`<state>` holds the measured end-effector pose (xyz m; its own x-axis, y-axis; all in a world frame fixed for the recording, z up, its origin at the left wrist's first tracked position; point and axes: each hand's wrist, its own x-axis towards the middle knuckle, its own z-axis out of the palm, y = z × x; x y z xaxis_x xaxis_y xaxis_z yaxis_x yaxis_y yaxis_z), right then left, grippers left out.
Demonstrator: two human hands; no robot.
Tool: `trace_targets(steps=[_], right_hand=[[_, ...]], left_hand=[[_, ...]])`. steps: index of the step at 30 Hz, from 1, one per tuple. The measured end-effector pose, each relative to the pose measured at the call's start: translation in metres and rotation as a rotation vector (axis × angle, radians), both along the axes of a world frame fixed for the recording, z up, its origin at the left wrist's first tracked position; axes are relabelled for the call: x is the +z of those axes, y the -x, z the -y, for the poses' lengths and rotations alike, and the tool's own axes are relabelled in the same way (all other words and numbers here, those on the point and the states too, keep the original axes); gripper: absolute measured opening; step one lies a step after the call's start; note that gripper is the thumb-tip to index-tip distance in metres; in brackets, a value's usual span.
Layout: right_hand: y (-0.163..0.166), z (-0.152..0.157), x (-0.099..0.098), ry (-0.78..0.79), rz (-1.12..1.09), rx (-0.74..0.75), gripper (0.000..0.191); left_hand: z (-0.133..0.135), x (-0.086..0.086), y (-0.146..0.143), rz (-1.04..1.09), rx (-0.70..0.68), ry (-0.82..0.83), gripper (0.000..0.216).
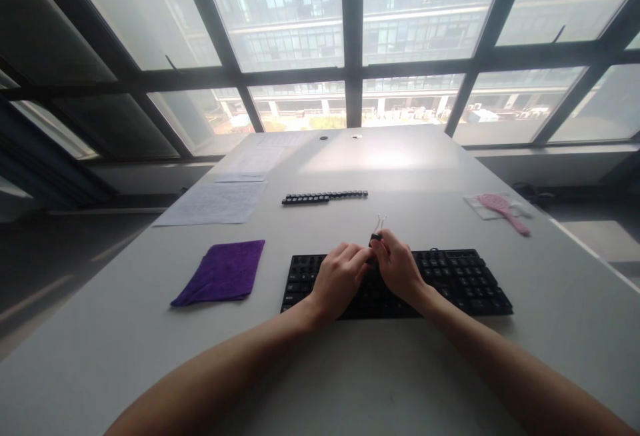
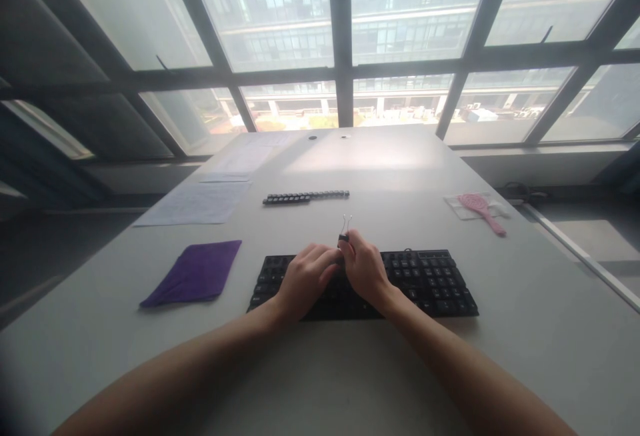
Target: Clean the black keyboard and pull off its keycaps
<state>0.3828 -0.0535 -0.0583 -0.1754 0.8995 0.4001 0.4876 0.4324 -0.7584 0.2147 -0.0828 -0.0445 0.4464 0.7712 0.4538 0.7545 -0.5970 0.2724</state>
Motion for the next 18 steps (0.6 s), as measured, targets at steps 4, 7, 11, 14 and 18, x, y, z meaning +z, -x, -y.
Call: trace_targets(steps=[4,7,11,14,18], right_hand=[[0.0,0.0,0.001,0.011,0.003,0.011,0.02],[-0.001,0.0,0.002,0.022,-0.035,0.043,0.02],[-0.002,0.0,0.001,0.022,-0.069,0.073,0.018],[-0.001,-0.001,0.0,0.021,-0.062,0.082,0.018],[-0.001,-0.003,0.0,0.05,-0.111,0.087,0.02]], left_hand=[[0.001,0.001,-0.001,-0.045,0.012,-0.047,0.018],[0.002,0.0,0.0,-0.041,0.042,-0.111,0.02],[0.003,-0.004,-0.001,-0.027,0.032,-0.166,0.023],[0.006,-0.004,-0.003,0.011,0.019,-0.155,0.023],[-0.005,0.01,0.006,0.133,0.019,-0.052,0.018]])
